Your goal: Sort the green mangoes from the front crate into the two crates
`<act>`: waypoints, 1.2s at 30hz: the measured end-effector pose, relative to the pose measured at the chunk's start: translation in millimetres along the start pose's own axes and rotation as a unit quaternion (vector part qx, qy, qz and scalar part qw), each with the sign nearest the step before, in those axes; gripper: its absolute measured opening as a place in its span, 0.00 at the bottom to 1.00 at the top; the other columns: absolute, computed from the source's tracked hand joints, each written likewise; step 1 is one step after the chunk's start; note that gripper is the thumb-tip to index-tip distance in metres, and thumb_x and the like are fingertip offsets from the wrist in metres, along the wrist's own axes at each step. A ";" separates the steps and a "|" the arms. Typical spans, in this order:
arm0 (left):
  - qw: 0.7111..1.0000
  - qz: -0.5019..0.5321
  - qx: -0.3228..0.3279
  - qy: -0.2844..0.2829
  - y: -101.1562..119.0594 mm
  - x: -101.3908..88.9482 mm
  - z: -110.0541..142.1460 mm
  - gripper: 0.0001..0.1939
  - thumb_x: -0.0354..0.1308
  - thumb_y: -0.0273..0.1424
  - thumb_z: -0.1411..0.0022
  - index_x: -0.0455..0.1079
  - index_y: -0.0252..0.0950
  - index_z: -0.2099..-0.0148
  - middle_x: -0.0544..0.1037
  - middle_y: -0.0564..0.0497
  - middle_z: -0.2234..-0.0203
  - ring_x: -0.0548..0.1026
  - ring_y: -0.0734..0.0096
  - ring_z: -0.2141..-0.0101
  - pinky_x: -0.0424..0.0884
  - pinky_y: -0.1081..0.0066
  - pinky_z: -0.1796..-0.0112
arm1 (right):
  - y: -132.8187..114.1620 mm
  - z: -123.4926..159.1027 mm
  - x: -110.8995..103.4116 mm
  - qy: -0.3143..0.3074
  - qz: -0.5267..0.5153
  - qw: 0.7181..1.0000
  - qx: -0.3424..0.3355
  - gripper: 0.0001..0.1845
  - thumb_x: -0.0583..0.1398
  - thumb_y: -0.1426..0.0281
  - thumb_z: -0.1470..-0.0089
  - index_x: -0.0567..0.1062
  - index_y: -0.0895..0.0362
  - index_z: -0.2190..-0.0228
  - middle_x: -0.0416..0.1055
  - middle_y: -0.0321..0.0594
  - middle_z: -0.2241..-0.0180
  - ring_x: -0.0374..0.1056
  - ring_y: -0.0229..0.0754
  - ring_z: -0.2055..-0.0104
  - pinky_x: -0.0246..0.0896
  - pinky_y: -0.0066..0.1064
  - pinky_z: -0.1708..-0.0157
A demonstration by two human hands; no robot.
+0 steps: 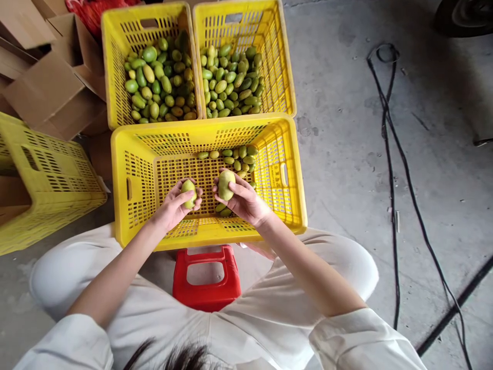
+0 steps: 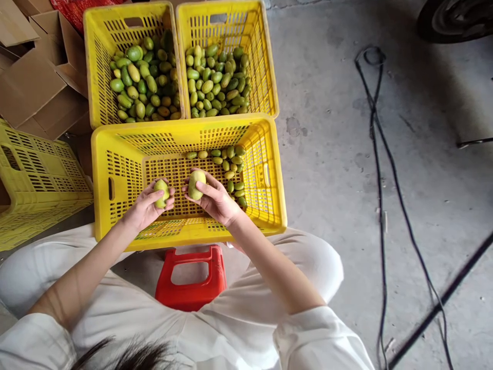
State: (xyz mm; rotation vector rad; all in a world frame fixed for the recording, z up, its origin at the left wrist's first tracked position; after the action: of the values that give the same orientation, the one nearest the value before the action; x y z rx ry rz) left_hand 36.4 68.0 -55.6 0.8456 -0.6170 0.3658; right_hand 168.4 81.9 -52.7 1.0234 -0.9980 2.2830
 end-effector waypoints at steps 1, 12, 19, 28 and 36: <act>1.000 -0.004 0.008 -0.007 1.1 1.5 0.0 0.12 0.65 0.26 0.45 0.67 0.37 0.59 0.73 0.55 0.75 0.70 0.79 0.78 0.67 0.79 0.77 | 2.2 0.5 -1.3 0.006 -0.003 1.000 0.003 0.22 0.69 0.72 0.57 0.68 0.53 0.60 0.72 0.33 0.65 0.70 0.35 0.68 0.69 0.27 0.70; 0.995 0.075 -0.041 0.042 -0.9 -2.4 -2.4 0.14 0.56 0.30 0.44 0.71 0.33 0.55 0.77 0.45 0.64 0.78 0.63 0.62 0.76 0.70 0.67 | -2.3 -3.2 -3.4 0.017 -0.024 1.000 -0.001 0.17 0.60 0.55 0.45 0.69 0.52 0.59 0.73 0.36 0.68 0.70 0.37 0.70 0.67 0.27 0.75; 0.999 0.017 -0.033 -0.038 -2.9 5.3 0.4 0.13 0.66 0.28 0.46 0.68 0.36 0.59 0.75 0.51 0.69 0.76 0.73 0.71 0.75 0.73 0.71 | 2.0 -3.7 -9.6 0.035 -0.050 0.998 0.004 0.16 0.67 0.68 0.53 0.69 0.53 0.62 0.73 0.34 0.65 0.71 0.36 0.64 0.72 0.27 0.64; 0.998 0.065 -0.019 0.002 0.7 0.8 -1.8 0.13 0.64 0.33 0.46 0.69 0.34 0.59 0.74 0.51 0.69 0.74 0.76 0.72 0.72 0.77 0.75 | 9.1 -6.6 -14.6 0.048 -0.030 0.998 0.015 0.15 0.67 0.60 0.51 0.69 0.54 0.67 0.67 0.29 0.79 0.59 0.31 0.81 0.56 0.21 0.83; 0.999 0.016 -0.028 0.020 3.6 -4.6 -1.2 0.16 0.63 0.29 0.44 0.69 0.34 0.53 0.77 0.45 0.62 0.78 0.63 0.61 0.75 0.65 0.61 | 0.0 -2.4 -1.5 0.005 0.000 1.000 0.010 0.18 0.62 0.71 0.54 0.70 0.52 0.58 0.72 0.35 0.66 0.70 0.41 0.63 0.68 0.35 0.62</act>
State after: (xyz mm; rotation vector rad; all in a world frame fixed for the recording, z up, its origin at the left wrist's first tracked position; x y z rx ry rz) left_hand 31.4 70.8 -57.1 0.7741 -0.6017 0.3926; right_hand 168.2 83.6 -54.9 1.0203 -0.9721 2.3007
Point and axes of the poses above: each hand's wrist, its own z-axis away from the middle knuckle, its own x-axis out of the palm, y = z × x, the point moved 9 cm from there along -z, towards the middle knuckle
